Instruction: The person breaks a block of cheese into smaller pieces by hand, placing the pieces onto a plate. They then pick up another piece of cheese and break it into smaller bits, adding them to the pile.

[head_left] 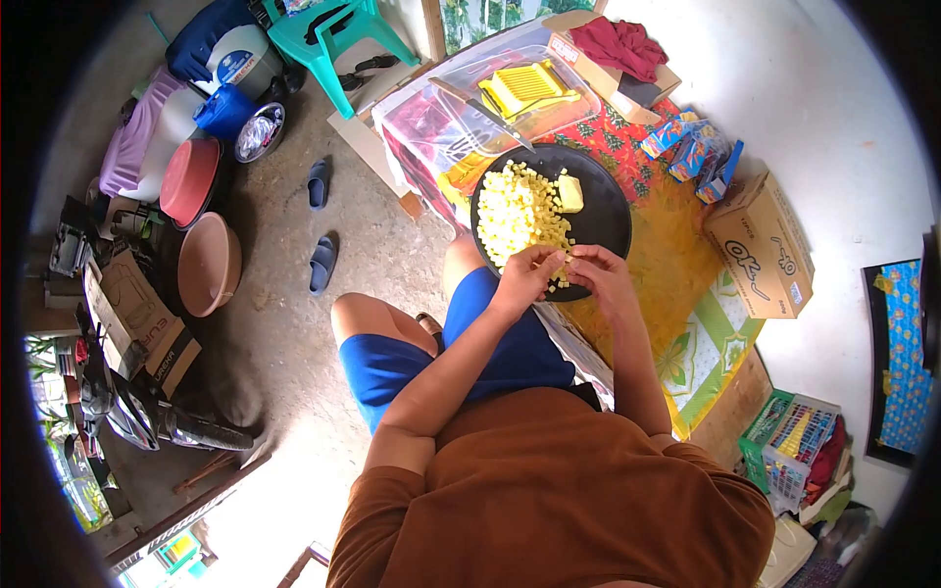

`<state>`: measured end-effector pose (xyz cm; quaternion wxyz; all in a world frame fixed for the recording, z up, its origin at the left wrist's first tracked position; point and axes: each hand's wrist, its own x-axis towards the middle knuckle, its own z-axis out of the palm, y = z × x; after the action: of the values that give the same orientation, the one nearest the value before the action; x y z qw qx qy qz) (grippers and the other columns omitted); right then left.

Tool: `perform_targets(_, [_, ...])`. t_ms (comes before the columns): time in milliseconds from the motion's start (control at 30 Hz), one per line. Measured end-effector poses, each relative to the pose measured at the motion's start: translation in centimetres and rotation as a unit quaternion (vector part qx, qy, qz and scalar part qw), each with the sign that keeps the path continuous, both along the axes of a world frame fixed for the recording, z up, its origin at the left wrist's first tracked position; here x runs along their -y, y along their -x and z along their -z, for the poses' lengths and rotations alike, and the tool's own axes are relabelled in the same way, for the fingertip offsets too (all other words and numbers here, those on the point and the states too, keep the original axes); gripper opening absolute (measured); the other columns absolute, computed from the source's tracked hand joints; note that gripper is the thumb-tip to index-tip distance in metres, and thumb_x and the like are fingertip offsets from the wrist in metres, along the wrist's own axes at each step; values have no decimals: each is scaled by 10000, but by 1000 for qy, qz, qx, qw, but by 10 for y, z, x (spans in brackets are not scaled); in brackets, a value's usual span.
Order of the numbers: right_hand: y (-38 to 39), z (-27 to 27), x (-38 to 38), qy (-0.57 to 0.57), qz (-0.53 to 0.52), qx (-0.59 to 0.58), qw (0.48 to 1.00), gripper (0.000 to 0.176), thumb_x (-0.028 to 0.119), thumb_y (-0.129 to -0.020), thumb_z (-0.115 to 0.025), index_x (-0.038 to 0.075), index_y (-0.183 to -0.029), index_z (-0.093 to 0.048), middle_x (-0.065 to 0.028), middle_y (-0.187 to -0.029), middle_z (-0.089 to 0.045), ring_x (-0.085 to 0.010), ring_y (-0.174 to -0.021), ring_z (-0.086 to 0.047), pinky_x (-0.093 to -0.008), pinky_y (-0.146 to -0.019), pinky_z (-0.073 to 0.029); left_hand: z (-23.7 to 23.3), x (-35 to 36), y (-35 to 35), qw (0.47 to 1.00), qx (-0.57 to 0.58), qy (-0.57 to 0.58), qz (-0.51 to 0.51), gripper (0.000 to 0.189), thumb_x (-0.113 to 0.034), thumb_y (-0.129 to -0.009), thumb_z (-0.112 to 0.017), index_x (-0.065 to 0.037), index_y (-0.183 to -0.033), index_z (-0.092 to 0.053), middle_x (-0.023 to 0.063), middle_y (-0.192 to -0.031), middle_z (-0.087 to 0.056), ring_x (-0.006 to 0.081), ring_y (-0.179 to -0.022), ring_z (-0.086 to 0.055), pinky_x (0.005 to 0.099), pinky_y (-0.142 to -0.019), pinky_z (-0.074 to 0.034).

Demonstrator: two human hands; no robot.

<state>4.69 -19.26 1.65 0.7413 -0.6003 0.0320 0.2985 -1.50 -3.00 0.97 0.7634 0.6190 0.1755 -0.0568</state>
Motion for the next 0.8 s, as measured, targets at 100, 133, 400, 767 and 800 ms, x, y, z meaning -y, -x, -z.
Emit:
perform_targets(100, [3, -2, -3, -23, 0, -5, 1000, 213, 49, -823, -686, 17, -1025, -625, -60, -917, -658, -134, -813, -642, -261, -752, -534, -4, 0, 0, 999, 16, 29, 12, 288, -278, -940, -578, -7, -1026, -627, -8, -758, -595, 47, -553, -497, 197, -480, -435])
perform_targets(133, [4, -6, -5, -27, -4, -5, 1000, 213, 47, -823, -686, 16, -1024, -622, -60, -916, -657, -134, -812, -643, -261, -751, -535, -2, 0, 0, 999, 17, 43, 15, 280, -273, -943, -574, -9, -1022, -625, -9, -758, -597, 47, -562, -501, 197, -484, -437])
perform_targets(400, [7, -9, -6, -62, -8, -26, 998, 191, 34, -832, -666, 2, -1017, -628, -65, -928, -659, -144, -821, -650, -265, -759, -540, 5, -4, 1, 996, 14, 90, 15, 234, -231, -950, -554, -21, -1032, -619, 0, -783, -602, 51, -562, -508, 197, -494, -449])
perform_targets(767, [3, 10, -1, -41, 51, -24, 998, 197, 40, -834, -666, -8, -1024, -647, -67, -973, -649, -156, -840, -645, -281, -784, -540, 17, -3, 1, 1000, -4, -6, -19, 272, -179, -942, -540, 19, -1122, -594, 12, -718, -564, 53, -455, -451, 199, -395, -367])
perform_targets(800, [4, 10, -1, -37, 48, -20, 998, 198, 41, -833, -667, -2, -1026, -644, -63, -967, -648, -153, -839, -645, -278, -778, -539, 18, -3, 1, 1000, -6, -7, -21, 281, -189, -942, -544, 19, -1124, -596, 10, -710, -561, 51, -451, -447, 198, -392, -359])
